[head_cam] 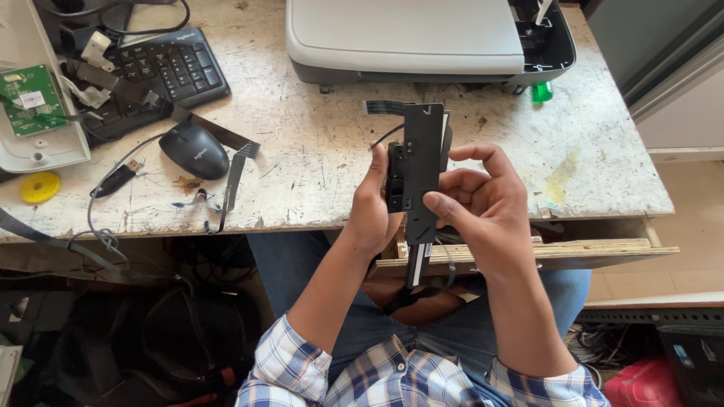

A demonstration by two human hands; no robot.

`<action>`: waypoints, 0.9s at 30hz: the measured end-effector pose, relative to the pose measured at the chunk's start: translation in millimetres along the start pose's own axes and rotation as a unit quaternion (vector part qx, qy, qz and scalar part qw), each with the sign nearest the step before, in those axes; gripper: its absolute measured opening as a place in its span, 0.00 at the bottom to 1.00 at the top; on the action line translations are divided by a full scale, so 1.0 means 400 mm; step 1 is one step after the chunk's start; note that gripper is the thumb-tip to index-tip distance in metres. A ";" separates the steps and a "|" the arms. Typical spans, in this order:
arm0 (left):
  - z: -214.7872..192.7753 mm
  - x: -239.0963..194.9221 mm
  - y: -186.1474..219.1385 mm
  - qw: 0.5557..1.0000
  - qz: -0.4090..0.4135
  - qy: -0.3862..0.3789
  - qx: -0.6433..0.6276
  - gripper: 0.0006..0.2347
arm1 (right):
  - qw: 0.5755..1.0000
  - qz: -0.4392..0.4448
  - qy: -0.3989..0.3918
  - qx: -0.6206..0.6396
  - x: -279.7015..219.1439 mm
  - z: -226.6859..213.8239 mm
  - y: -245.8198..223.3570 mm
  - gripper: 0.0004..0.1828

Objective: The person removes a ribbon cable from a black plastic housing and then attaches the housing to a larger electronic component with a circuit board. The person aligns and secures the parts together by hand.

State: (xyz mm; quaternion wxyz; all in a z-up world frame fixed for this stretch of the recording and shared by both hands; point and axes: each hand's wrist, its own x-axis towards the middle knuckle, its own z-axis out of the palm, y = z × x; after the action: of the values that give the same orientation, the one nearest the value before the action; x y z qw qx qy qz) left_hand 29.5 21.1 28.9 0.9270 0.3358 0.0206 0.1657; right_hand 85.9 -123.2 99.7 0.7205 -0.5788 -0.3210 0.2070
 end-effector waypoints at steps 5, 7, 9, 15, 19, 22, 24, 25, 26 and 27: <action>-0.015 0.002 -0.010 0.999 0.011 -0.037 0.001 0.30 | 0.997 -0.006 0.007 -0.077 -0.006 0.038 0.016 0.20; -0.017 0.002 -0.012 0.999 0.012 -0.039 0.008 0.31 | 0.995 -0.010 0.020 -0.097 -0.012 0.049 0.020 0.20; -0.015 0.002 -0.012 0.999 0.021 -0.033 0.022 0.31 | 0.993 -0.015 0.034 -0.113 -0.016 0.055 0.020 0.20; -0.001 0.001 -0.005 0.999 0.027 -0.024 0.037 0.31 | 0.981 -0.045 0.048 -0.185 -0.025 0.058 0.012 0.19; 0.002 -0.004 -0.001 0.999 0.008 -0.016 0.028 0.31 | 0.983 -0.031 0.040 -0.177 -0.021 0.056 0.001 0.21; 0.003 -0.002 -0.001 0.999 0.019 -0.025 0.025 0.31 | 0.973 -0.040 0.045 -0.222 -0.023 0.063 -0.009 0.24; 0.004 0.002 -0.001 0.999 0.009 -0.012 0.031 0.31 | 0.958 -0.050 0.053 -0.278 -0.026 0.070 -0.016 0.25; 0.005 0.003 -0.001 0.999 0.008 -0.012 0.029 0.31 | 0.954 -0.052 0.056 -0.290 -0.027 0.075 -0.018 0.25; 0.006 0.005 -0.001 1.000 0.006 -0.012 0.027 0.31 | 0.950 -0.054 0.059 -0.301 -0.028 0.079 -0.021 0.26; 0.006 0.006 -0.001 1.000 0.005 -0.011 0.025 0.31 | 0.946 -0.055 0.062 -0.313 -0.029 0.084 -0.023 0.26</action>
State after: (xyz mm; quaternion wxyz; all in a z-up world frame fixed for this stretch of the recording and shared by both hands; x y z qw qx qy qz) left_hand 32.0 20.2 30.7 0.9176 0.3612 0.0129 0.1656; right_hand 53.3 -109.7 110.1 0.5322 -0.7681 -0.3555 0.0199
